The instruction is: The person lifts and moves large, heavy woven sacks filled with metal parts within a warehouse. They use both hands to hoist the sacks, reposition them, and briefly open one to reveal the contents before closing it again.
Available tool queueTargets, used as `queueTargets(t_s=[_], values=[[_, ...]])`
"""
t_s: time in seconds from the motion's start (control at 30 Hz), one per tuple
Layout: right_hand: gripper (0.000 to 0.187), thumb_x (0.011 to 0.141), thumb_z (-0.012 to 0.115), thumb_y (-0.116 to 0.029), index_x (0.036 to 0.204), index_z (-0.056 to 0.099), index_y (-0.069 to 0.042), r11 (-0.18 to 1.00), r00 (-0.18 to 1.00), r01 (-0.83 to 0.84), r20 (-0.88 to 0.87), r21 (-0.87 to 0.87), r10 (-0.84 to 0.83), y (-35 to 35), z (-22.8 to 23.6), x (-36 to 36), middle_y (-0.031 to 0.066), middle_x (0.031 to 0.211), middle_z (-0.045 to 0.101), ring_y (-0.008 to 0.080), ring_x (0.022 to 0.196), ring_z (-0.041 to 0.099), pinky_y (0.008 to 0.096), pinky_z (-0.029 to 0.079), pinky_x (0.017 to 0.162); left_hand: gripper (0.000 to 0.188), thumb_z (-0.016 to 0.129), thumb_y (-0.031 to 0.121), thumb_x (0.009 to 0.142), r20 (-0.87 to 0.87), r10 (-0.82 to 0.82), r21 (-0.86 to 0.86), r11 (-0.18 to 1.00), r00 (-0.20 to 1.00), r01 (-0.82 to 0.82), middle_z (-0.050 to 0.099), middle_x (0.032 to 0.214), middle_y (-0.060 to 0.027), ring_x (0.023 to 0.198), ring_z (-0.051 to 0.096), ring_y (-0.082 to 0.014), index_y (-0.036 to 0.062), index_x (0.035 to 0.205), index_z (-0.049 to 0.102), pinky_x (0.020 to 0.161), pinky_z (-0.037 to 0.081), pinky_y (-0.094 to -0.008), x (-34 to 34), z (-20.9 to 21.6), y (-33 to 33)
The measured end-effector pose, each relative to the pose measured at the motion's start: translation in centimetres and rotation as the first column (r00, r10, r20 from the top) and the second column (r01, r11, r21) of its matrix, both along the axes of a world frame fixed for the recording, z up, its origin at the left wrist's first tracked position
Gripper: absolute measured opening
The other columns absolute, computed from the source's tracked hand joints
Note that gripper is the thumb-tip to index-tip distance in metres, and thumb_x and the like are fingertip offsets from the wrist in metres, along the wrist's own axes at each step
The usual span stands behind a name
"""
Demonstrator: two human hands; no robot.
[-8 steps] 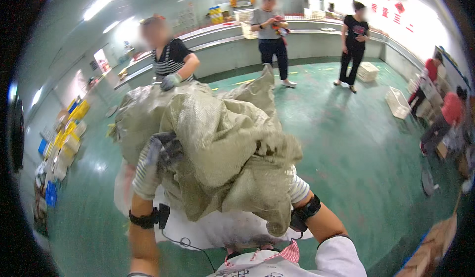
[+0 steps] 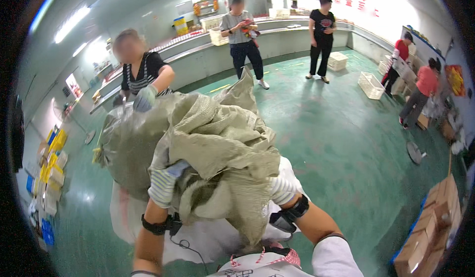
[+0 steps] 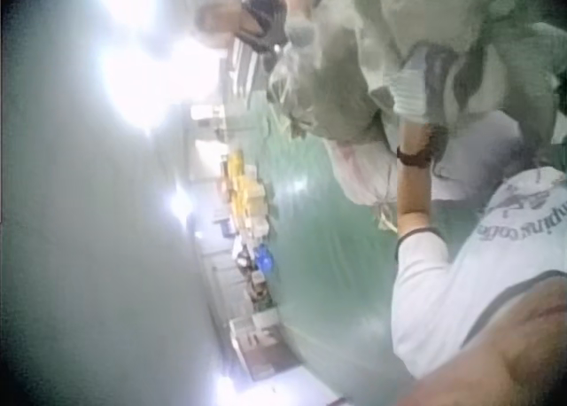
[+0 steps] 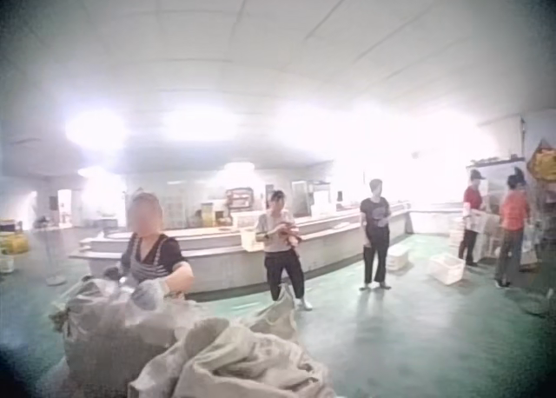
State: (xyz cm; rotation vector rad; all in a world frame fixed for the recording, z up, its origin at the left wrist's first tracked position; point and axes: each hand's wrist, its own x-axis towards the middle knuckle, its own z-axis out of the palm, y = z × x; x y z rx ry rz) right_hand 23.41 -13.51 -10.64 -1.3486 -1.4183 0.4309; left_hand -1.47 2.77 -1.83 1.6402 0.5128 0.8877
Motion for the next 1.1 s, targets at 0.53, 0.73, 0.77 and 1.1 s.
queueTargets(t_s=[0.53,0.73,0.77,1.1], values=[[0.039,0.099,0.052,-0.031,0.119,0.058,0.002,0.999,0.59,-0.019,-0.807,-0.044,-0.025,-0.7,5.9,3.3,0.0191,0.114,0.065,0.0302,0.105,0.063,0.0431,0.05,0.095,0.037,0.052,0.02,0.096,-0.53,0.314,0.504,0.864,0.788,-0.005,0.062,0.118,-0.0094,0.104,0.06,-0.0202,0.0014,0.128,0.054,0.091,0.049,-0.0313,-11.3,9.3,8.1],[0.074,0.088,0.065,-0.037,0.141,0.034,0.004,0.958,0.958,-0.287,-0.005,0.015,0.287,1.5,11.5,-9.9,0.0225,0.144,0.039,0.032,0.134,0.039,0.0456,0.032,0.111,0.04,0.048,0.025,0.098,-0.538,0.723,0.827,0.552,0.433,0.105,0.061,0.12,-0.0109,0.106,0.06,-0.0218,0.0022,0.13,0.052,0.091,0.049,-0.0334,-6.5,14.3,4.4],[0.085,0.085,0.069,-0.037,0.146,0.026,0.004,0.941,0.94,-0.337,0.073,0.038,0.334,1.5,11.4,-12.0,0.0226,0.151,0.029,0.031,0.14,0.03,0.0455,0.026,0.114,0.04,0.047,0.026,0.098,-0.502,0.758,0.858,0.499,0.416,0.125,0.061,0.12,-0.0111,0.106,0.06,-0.0221,0.0023,0.131,0.052,0.091,0.049,-0.0337,-4.2,14.4,3.7],[0.033,0.095,0.06,-0.024,0.122,0.056,-0.006,0.924,0.366,-0.38,-0.91,0.047,0.197,6.0,-0.8,-5.2,0.007,0.11,0.064,0.019,0.1,0.062,0.033,0.053,0.088,0.055,0.071,0.037,0.08,-0.326,0.399,0.765,0.644,0.857,-0.009,0.061,0.122,-0.0159,0.106,0.062,-0.0338,0.0053,0.123,0.058,0.091,0.051,-0.0393,-1.2,12.1,12.5]])
